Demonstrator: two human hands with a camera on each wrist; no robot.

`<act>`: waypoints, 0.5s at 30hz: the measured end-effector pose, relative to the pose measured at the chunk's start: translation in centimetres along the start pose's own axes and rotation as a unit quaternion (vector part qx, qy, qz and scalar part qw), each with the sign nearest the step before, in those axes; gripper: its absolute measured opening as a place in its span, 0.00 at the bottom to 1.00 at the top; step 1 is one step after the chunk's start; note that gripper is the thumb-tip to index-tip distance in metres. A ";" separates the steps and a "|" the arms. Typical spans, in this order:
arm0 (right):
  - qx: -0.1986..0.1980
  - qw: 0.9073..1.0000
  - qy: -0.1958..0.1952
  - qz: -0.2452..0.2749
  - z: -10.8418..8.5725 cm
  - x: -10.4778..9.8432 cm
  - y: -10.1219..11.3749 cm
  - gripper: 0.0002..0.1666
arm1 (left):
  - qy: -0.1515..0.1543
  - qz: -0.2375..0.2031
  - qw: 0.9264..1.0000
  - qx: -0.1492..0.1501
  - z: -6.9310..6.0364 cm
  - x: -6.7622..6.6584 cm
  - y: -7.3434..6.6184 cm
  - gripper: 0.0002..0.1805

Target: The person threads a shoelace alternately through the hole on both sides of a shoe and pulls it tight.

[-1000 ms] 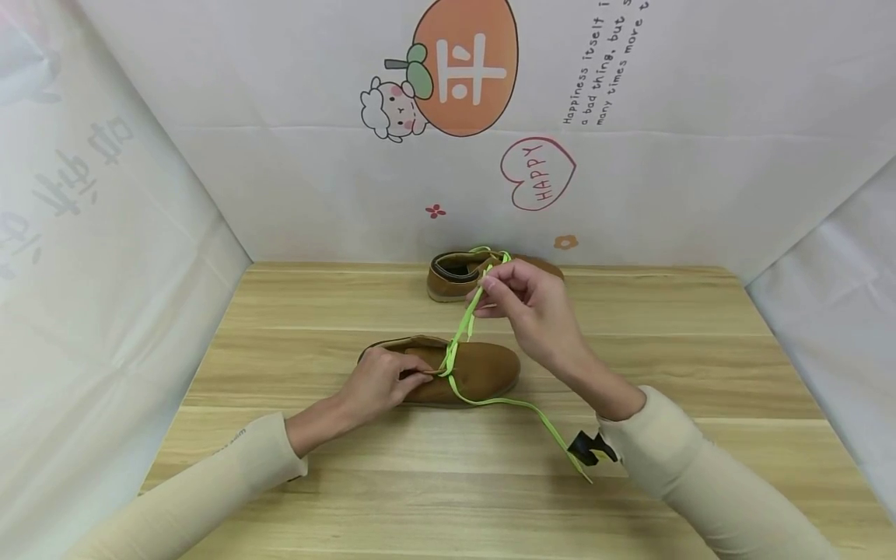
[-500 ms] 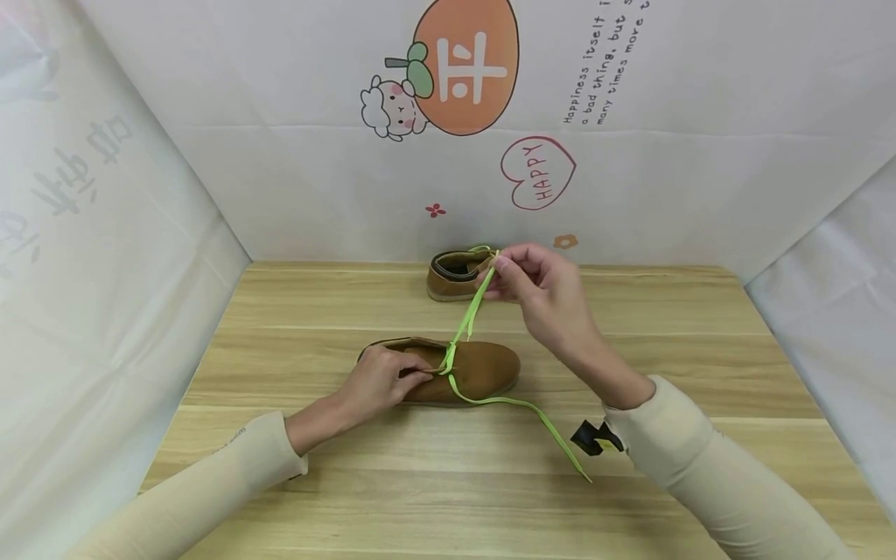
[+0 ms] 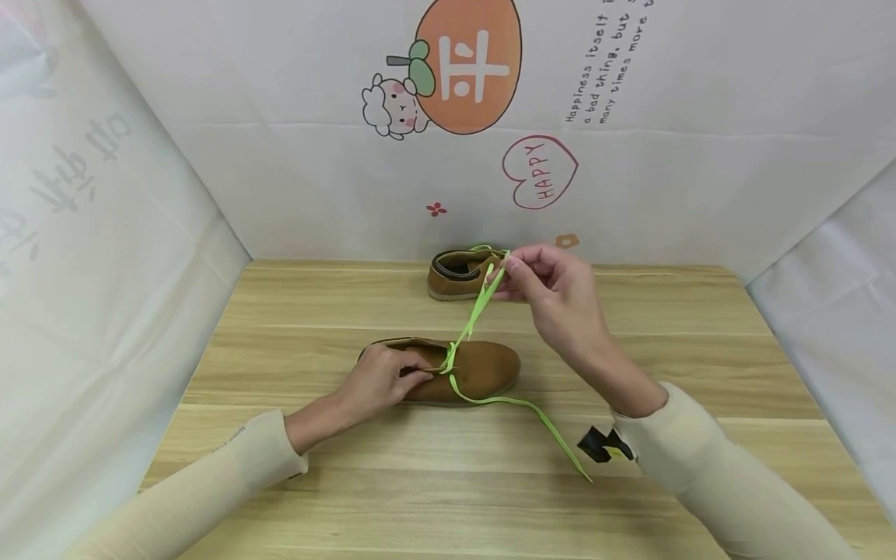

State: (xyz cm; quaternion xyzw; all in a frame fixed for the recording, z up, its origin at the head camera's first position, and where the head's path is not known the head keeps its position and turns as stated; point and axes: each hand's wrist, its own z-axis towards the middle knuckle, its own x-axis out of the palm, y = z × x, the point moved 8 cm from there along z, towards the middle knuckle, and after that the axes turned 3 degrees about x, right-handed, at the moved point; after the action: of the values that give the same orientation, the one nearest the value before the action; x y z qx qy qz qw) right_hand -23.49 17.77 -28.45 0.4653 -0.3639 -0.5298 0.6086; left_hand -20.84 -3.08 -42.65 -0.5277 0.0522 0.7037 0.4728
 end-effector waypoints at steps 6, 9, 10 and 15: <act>-0.029 0.998 0.048 -0.037 -3.1 1.2 1.6 0.05 | 0.005 -0.006 1.000 -0.005 0.1 0.0 -0.1 0.02; -0.058 0.991 0.104 -0.055 -5.1 2.5 2.2 0.09 | 0.006 -0.011 1.000 -0.011 0.1 -0.1 -0.1 0.02; -0.064 0.988 0.123 -0.062 -5.8 2.9 2.3 0.11 | 0.007 -0.013 1.000 -0.012 0.1 -0.2 -0.1 0.02; -0.070 0.971 0.207 -0.097 -8.7 5.1 1.9 0.17 | 0.012 -0.015 1.000 -0.015 0.0 0.0 0.0 0.02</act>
State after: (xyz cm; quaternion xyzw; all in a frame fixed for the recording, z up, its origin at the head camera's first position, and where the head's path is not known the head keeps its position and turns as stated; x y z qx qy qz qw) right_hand -13.90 14.33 -29.56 0.5543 -0.1453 -0.5026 0.6474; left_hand -20.86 -3.07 -42.62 -0.5441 0.0394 0.6908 0.4745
